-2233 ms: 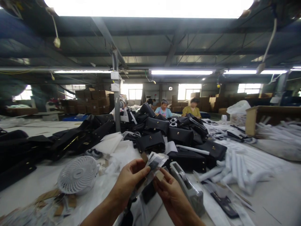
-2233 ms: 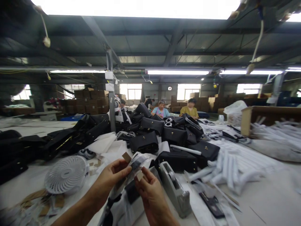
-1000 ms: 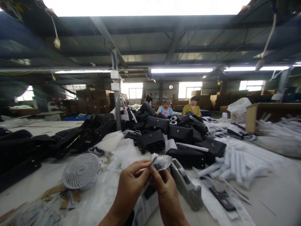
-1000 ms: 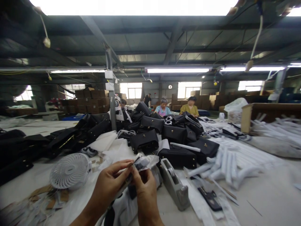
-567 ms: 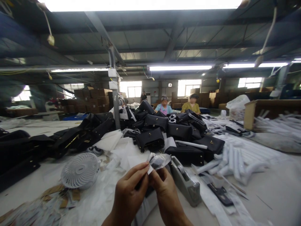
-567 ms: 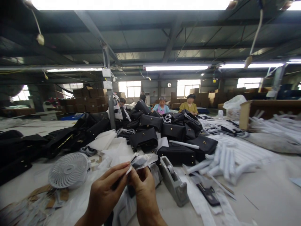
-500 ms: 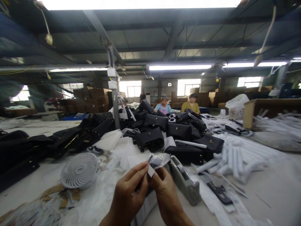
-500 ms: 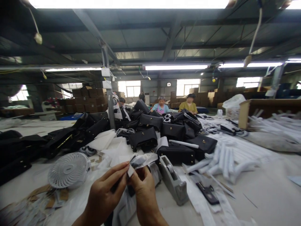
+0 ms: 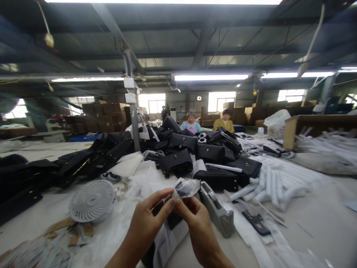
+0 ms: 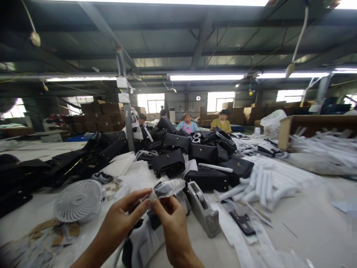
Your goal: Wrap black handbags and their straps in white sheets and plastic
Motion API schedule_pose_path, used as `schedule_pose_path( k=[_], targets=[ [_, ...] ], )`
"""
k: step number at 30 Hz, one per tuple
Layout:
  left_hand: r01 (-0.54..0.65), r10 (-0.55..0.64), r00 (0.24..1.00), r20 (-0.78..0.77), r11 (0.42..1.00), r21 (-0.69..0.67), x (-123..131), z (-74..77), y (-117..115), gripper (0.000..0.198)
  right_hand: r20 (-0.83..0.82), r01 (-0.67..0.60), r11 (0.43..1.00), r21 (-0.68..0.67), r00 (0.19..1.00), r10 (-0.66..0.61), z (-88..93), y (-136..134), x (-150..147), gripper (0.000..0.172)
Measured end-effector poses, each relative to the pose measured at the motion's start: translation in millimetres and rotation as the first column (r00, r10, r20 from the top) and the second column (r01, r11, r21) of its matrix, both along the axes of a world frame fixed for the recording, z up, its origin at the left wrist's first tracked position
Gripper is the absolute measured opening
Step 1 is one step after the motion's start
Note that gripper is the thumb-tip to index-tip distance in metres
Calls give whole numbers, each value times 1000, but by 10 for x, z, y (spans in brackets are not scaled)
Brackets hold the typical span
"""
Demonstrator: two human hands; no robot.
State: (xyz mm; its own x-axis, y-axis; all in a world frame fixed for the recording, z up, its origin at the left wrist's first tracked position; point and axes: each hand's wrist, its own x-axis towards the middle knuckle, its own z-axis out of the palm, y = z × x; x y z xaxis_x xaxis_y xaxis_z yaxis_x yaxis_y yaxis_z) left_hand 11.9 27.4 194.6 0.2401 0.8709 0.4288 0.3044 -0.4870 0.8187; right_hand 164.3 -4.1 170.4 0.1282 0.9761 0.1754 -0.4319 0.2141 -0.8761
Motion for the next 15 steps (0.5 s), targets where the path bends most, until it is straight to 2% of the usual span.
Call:
schedule_pose_path(
  k=[2,4,8,11,12,13,15],
  targets=[
    [91,-78,995,68,974,-209,-14,61,82,46,1,5,1000,15,1000,-5,-22,30,9,39],
    [168,-144,985,100,934,-315,-20,115,172,52,-11,-7,999,37,1000,7,-43,62,-13,37],
    [235,-213,972,100,901,-365,25,171,267,50,17,5,998,60,1000,-6,-72,134,-27,38],
    [177,-133,982,138,906,-385,63,184,230,52,236,-6,997,79,972,-12,-123,183,248,36],
    [141,-87,985,150,906,-398,68,187,208,54,369,34,996,83,927,-63,-160,195,425,34],
    [108,-43,986,162,904,-414,68,191,187,57,507,110,989,97,850,-144,-210,204,637,34],
    [80,15,980,200,887,-455,61,194,159,62,750,368,923,110,579,-320,-345,222,1117,32]
  ],
)
